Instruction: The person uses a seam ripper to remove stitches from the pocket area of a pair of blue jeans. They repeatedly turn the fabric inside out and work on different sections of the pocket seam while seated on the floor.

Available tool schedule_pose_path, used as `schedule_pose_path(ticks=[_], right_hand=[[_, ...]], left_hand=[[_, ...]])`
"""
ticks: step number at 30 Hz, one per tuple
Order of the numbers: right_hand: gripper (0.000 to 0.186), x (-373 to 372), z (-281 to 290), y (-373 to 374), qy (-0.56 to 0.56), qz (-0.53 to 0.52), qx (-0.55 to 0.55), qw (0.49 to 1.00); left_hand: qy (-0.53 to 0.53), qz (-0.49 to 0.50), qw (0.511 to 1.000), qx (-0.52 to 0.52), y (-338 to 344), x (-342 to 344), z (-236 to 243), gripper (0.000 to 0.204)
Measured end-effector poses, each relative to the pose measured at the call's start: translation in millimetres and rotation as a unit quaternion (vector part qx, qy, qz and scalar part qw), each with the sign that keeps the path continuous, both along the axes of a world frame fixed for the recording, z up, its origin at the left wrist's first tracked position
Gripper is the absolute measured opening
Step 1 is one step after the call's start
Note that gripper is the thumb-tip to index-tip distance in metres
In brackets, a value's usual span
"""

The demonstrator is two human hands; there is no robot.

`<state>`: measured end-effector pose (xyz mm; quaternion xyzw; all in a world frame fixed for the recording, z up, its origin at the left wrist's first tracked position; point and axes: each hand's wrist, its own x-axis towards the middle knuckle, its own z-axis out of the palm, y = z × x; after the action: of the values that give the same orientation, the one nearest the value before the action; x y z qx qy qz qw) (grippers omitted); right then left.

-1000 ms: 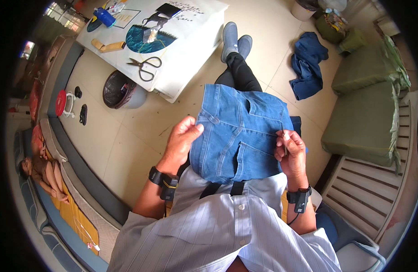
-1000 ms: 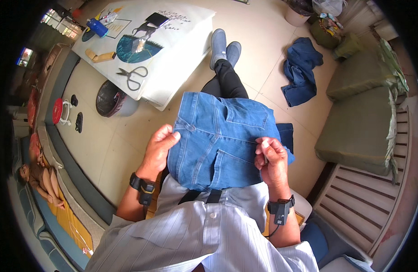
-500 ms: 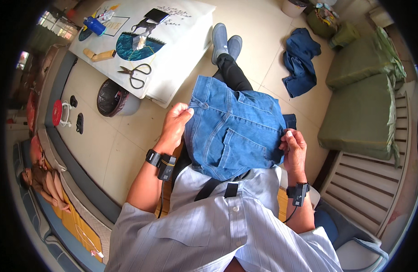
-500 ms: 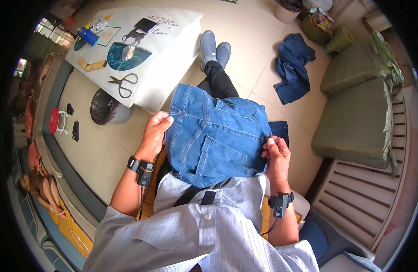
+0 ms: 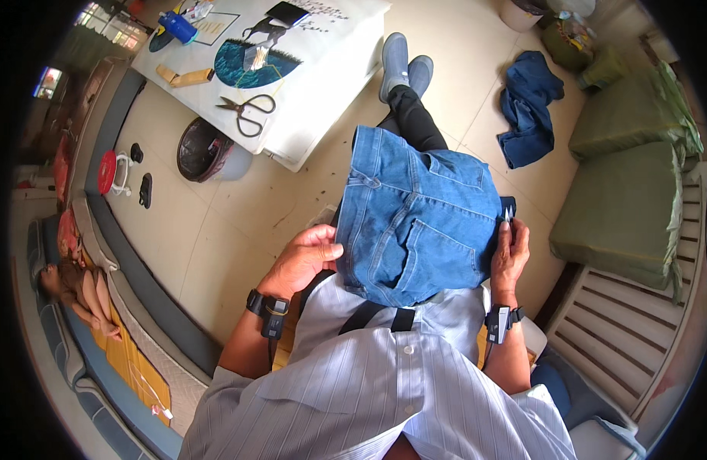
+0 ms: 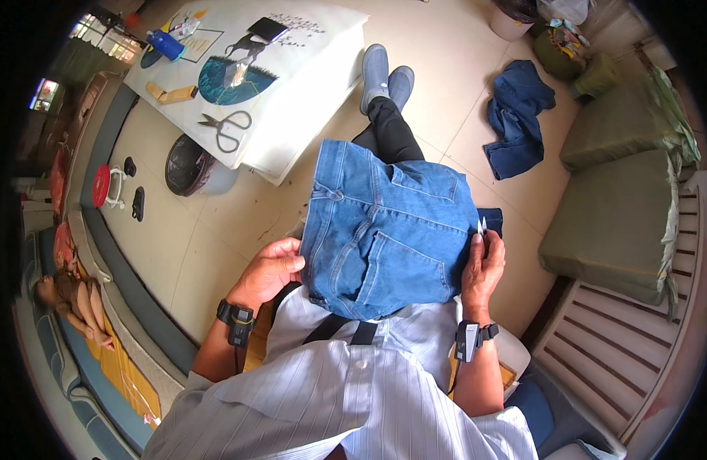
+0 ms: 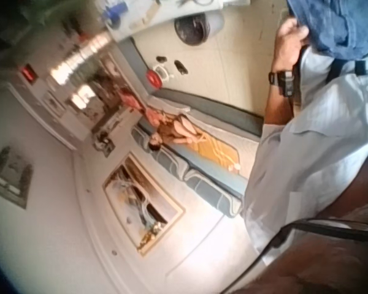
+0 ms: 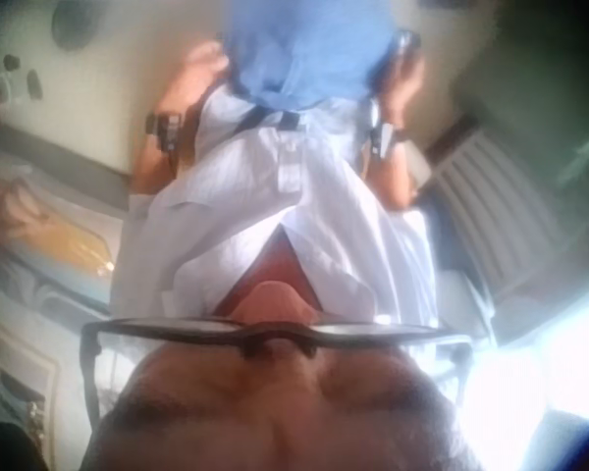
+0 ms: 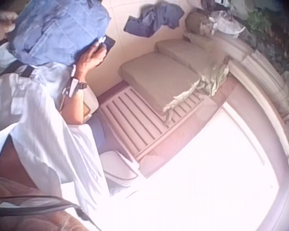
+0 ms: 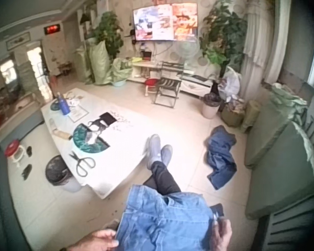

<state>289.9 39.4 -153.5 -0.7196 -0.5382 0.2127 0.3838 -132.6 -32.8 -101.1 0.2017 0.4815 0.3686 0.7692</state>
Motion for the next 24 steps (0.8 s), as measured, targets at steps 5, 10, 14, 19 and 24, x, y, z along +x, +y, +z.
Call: schedule_pose_path(ticks=[5,10,14,19,24], right_hand=[[0.029,4.7,1.1,11.5,-0.037,0.003,-0.026,0.999],[0.031,19.9,-21.7,19.6,-0.076,0.053,-0.028,0.995],[0.027,18.8,-25.1,20.0,-0.100,0.070,0.006,0.993],[0.024,14.1,-4.7,21.0,-0.048,0.052,0.028,0.997],[0.021,1.3,62.1,29.1,-0.002,0.033,0.086,0.996]], left_hand=[[0.004,-0.084,0.995,0.059,-11.9,5.7,20.2,0.038],[-0.116,0.089,0.986,0.083,-16.2,21.2,25.2,0.037],[-0.093,0.175,0.975,0.099,-1.8,36.4,52.6,0.025],[0.033,0.231,0.964,0.125,8.1,39.8,79.1,0.009],[0.067,0.249,0.952,0.166,1.6,-9.4,86.5,0.010]])
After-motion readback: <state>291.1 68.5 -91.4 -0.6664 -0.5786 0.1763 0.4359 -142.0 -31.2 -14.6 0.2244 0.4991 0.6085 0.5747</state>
